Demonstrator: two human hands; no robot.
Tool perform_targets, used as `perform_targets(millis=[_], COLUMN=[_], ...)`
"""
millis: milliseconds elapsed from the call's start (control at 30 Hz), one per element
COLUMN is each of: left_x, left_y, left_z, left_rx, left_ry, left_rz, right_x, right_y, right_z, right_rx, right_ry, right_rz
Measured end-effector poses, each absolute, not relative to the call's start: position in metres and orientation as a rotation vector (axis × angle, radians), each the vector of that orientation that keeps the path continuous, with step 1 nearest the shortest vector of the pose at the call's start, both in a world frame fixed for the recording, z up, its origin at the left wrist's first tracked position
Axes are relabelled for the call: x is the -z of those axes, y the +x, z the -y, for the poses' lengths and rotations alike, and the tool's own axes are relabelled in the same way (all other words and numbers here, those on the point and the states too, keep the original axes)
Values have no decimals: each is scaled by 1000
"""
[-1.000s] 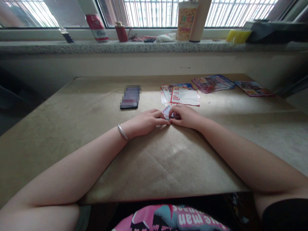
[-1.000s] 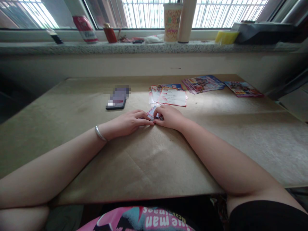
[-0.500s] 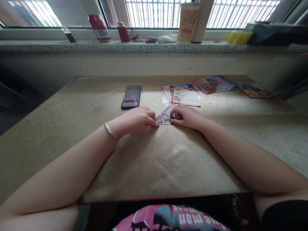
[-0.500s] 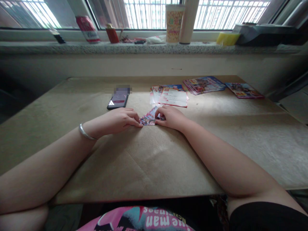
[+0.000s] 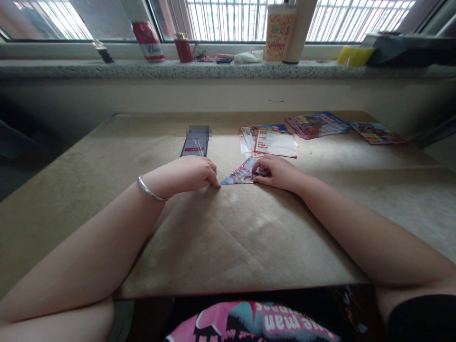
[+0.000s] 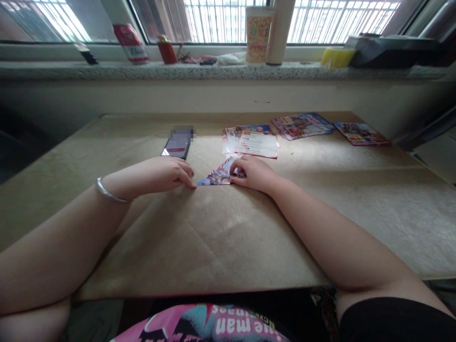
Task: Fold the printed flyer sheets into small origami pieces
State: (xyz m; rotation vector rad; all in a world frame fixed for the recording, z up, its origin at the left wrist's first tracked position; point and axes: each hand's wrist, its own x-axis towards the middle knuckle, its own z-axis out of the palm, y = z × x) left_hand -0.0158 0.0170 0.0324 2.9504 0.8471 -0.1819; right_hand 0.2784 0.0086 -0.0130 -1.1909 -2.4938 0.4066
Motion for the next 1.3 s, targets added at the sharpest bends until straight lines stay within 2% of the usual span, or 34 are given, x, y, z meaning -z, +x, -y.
perform_targets(millis=[233, 467, 567, 800, 1000, 1300], left_x=[-36, -32, -20, -10, -5, 3], left_y=[-20, 25, 44, 68, 70, 64], left_z=[-14, 17, 29, 37, 40, 30], left_rx=[187, -174, -196, -176, -126, -338], left_ry=[2847, 2847, 2975, 3084, 3203, 3248], left_rz=[-992, -1049, -1013, -1271, -1232, -1171], right_x=[15, 5, 0, -2, 1, 0], right_y=[279, 278, 278, 269, 270, 270], right_z=[-9, -3, 6, 28, 30, 29], right_rx=[-410, -350, -304, -139, -86, 52], right_ry=[-1172, -1184, -1186, -1315, -1273, -1246], right_rz=[2491, 2541, 2589, 2565, 2520, 2548])
